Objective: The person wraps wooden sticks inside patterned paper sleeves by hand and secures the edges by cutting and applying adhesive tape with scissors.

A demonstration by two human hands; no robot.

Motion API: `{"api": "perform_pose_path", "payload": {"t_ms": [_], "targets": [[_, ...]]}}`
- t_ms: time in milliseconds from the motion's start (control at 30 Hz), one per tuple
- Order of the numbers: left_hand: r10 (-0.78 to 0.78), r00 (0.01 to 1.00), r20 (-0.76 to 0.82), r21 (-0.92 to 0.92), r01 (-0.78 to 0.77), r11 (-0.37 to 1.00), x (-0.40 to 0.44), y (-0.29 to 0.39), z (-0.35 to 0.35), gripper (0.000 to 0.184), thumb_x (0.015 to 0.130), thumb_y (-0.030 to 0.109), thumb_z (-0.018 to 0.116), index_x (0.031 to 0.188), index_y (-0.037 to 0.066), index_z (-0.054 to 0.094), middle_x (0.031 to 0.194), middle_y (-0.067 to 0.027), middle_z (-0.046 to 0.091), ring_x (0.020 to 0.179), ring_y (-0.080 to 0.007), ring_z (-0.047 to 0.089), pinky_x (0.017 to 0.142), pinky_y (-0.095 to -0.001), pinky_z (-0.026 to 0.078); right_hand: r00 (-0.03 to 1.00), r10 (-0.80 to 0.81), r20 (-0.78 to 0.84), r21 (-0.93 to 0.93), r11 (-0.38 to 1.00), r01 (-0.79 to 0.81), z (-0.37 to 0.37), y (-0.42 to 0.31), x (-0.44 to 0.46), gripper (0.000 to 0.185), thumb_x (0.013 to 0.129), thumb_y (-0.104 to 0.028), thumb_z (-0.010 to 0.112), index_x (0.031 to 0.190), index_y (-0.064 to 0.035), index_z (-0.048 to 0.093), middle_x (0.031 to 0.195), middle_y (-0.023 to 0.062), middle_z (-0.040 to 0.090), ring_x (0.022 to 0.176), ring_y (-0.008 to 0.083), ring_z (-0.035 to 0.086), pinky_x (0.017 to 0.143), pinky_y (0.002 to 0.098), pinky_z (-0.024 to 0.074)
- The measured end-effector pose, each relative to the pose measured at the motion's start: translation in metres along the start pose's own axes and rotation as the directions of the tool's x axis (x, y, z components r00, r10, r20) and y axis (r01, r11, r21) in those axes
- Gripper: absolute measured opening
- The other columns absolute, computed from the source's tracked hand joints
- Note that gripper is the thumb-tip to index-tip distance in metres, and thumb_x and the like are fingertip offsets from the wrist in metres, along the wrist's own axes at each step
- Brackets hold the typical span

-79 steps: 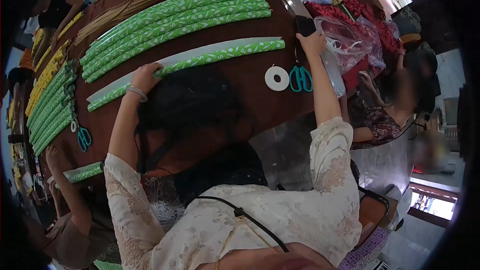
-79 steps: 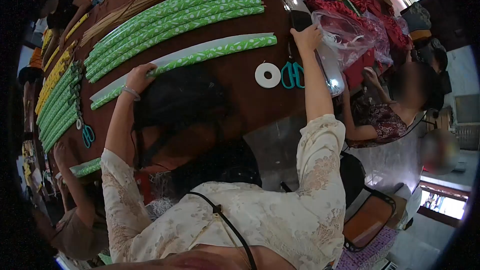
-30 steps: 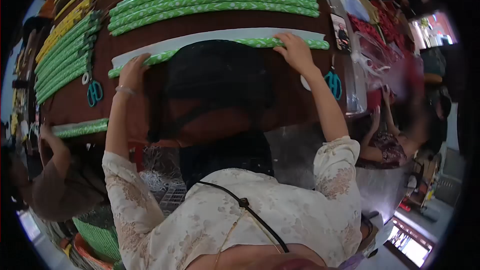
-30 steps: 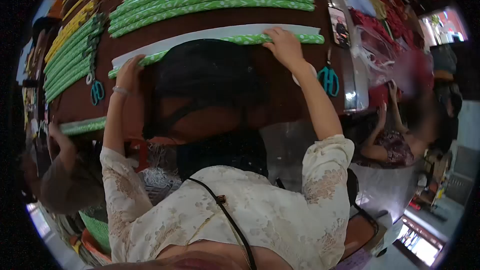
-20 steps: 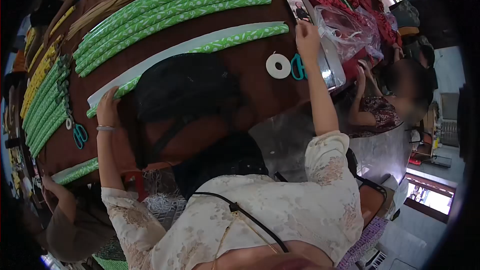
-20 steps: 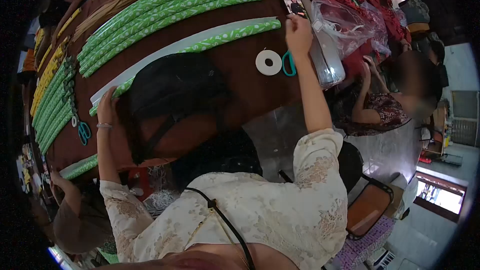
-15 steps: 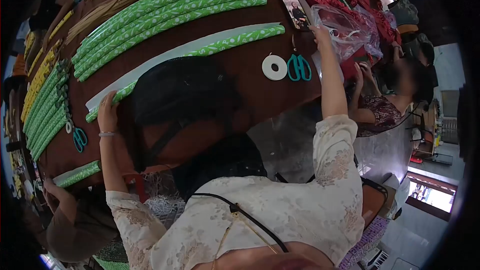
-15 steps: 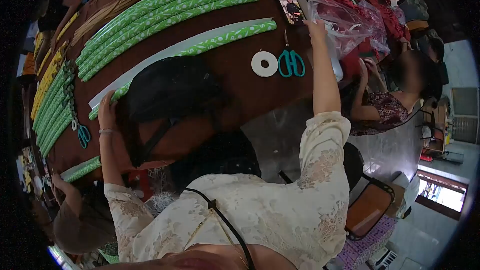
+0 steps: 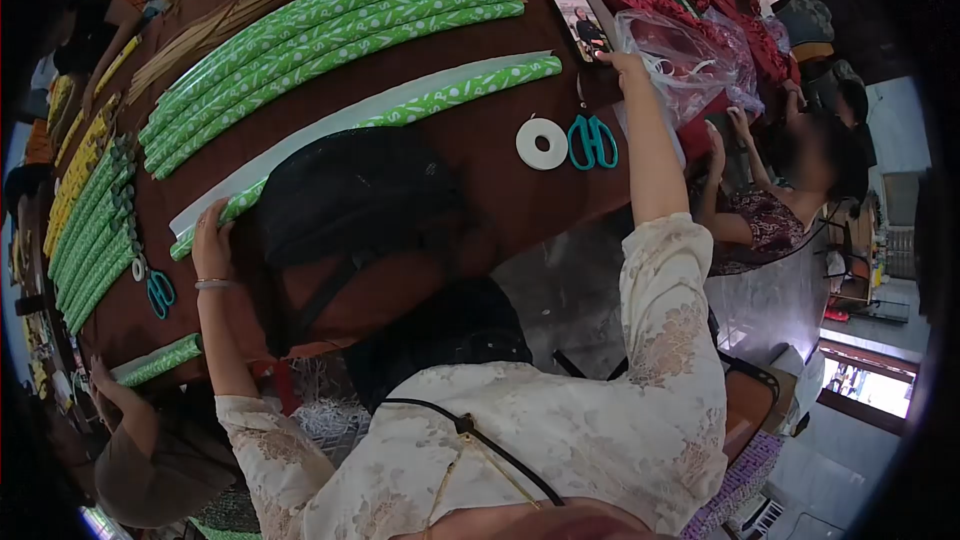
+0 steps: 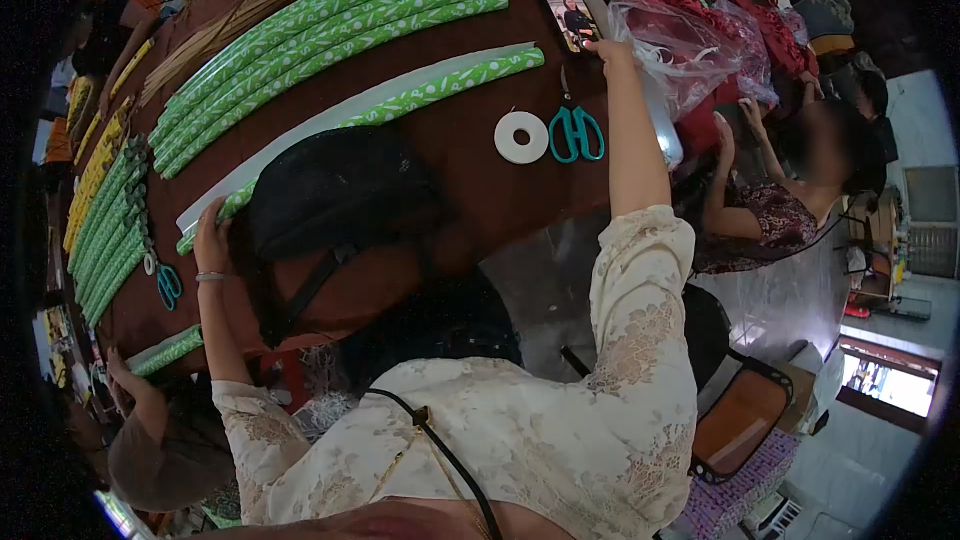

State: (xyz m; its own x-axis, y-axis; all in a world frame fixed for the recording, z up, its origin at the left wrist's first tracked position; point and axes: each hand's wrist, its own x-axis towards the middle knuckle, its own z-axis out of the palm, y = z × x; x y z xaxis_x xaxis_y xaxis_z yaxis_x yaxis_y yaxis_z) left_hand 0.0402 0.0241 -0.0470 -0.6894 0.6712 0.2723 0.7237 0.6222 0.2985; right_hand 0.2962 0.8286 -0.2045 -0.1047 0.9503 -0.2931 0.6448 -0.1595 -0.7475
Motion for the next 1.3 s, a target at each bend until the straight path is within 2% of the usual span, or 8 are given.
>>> {"api": "perform_pose_path", "payload": {"t_ms": [33, 267, 367, 500, 600, 667, 800, 1300], "targets": [[0.000, 1.000, -0.004, -0.003, 0.000, 1.000, 0.000, -0.004, 0.002, 0.041, 0.075, -0.004, 0.056, 0.113, 0.009, 0.052, 0.110, -0.0117, 0.056, 0.104, -0.0309, 0.051, 0.085, -0.0385, 0.042, 0.993, -0.041, -0.113, 0.009, 0.999, 0.043, 0.003, -0.005, -0.013, 0.038, 0.062, -0.012, 0.079, 0.091, 0.0054, 0.062, 0.091, 0.0136, 0.063, 0.075, 0.0254, 0.061, 0.069, 0.0356, 0.0488], [-0.021, 1.000, 0.022, -0.013, 0.021, 1.000, 0.000, -0.002, 0.000, 0.041, 0.075, -0.005, 0.055, 0.113, 0.008, 0.052, 0.110, -0.0127, 0.056, 0.104, -0.0313, 0.051, 0.086, -0.0382, 0.042, 0.897, -0.123, -0.426, -0.177, 0.983, 0.050, -0.012, -0.039, -0.100, 0.047, 0.059, -0.017, 0.079, 0.097, 0.0054, 0.061, 0.088, 0.0124, 0.063, 0.073, 0.0220, 0.059, 0.068, 0.0327, 0.0469], [-0.019, 0.999, 0.025, -0.014, 0.019, 1.000, 0.000, -0.002, 0.000, 0.040, 0.075, -0.005, 0.055, 0.113, 0.008, 0.052, 0.110, -0.0132, 0.056, 0.105, -0.0310, 0.051, 0.087, -0.0382, 0.042, 0.997, -0.052, -0.059, 0.130, 0.990, 0.059, -0.006, 0.000, -0.017, 0.045, 0.063, -0.016, 0.076, 0.099, 0.0063, 0.060, 0.094, 0.0121, 0.062, 0.074, 0.0223, 0.058, 0.067, 0.0335, 0.0470], [0.000, 1.000, 0.010, -0.016, 0.001, 1.000, -0.001, -0.007, 0.002, 0.039, 0.076, -0.004, 0.055, 0.113, 0.007, 0.052, 0.110, -0.0134, 0.055, 0.106, -0.0305, 0.051, 0.087, -0.0385, 0.041, 1.000, -0.010, -0.029, 0.103, 0.995, 0.013, -0.038, -0.039, -0.112, 0.040, 0.067, -0.016, 0.072, 0.101, 0.0024, 0.061, 0.096, 0.0102, 0.061, 0.074, 0.0217, 0.057, 0.062, 0.0340, 0.0465], [-0.020, 1.000, 0.012, -0.002, 0.020, 1.000, -0.002, -0.009, 0.003, 0.039, 0.075, -0.004, 0.055, 0.113, 0.007, 0.052, 0.111, -0.0131, 0.055, 0.107, -0.0306, 0.050, 0.088, -0.0385, 0.041, 0.969, -0.179, -0.170, 0.060, 0.980, 0.192, -0.049, -0.055, -0.173, 0.050, 0.068, -0.023, 0.069, 0.115, -0.0069, 0.057, 0.124, 0.0219, 0.044, 0.114, 0.0369, 0.042, 0.093, 0.0389, 0.0385], [-0.030, 0.999, 0.018, -0.019, 0.031, 0.999, -0.001, -0.008, 0.003, 0.039, 0.075, -0.004, 0.055, 0.113, 0.007, 0.052, 0.111, -0.0129, 0.055, 0.107, -0.0307, 0.050, 0.088, -0.0385, 0.041, 0.547, -0.835, -0.063, -0.436, 0.516, 0.738, -0.049, -0.057, -0.194, 0.032, 0.075, -0.015, 0.061, 0.107, -0.0197, 0.063, 0.116, 0.0132, 0.049, 0.104, 0.0349, 0.047, 0.087, 0.0398, 0.0412], [-0.072, 0.996, 0.057, -0.007, 0.073, 0.997, 0.000, -0.005, 0.000, 0.040, 0.075, -0.004, 0.056, 0.113, 0.007, 0.052, 0.111, -0.0123, 0.055, 0.107, -0.0307, 0.050, 0.088, -0.0385, 0.041, 0.304, -0.948, 0.095, -0.641, 0.176, 0.747, -0.039, -0.073, -0.234, 0.035, 0.076, -0.008, 0.055, 0.101, -0.0306, 0.065, 0.118, 0.0013, 0.048, 0.104, 0.0268, 0.045, 0.082, 0.0447, 0.0375], [-0.032, 0.999, 0.033, -0.017, 0.032, 0.999, -0.001, -0.004, -0.001, 0.039, 0.077, -0.004, 0.054, 0.114, 0.007, 0.052, 0.112, -0.0132, 0.055, 0.107, -0.0309, 0.050, 0.088, -0.0386, 0.041, 0.518, -0.855, -0.019, -0.670, 0.396, 0.628, -0.051, -0.062, -0.220, 0.037, 0.078, -0.009, 0.053, 0.107, -0.0300, 0.061, 0.126, 0.0033, 0.045, 0.111, 0.0313, 0.042, 0.091, 0.0492, 0.0323]]}}
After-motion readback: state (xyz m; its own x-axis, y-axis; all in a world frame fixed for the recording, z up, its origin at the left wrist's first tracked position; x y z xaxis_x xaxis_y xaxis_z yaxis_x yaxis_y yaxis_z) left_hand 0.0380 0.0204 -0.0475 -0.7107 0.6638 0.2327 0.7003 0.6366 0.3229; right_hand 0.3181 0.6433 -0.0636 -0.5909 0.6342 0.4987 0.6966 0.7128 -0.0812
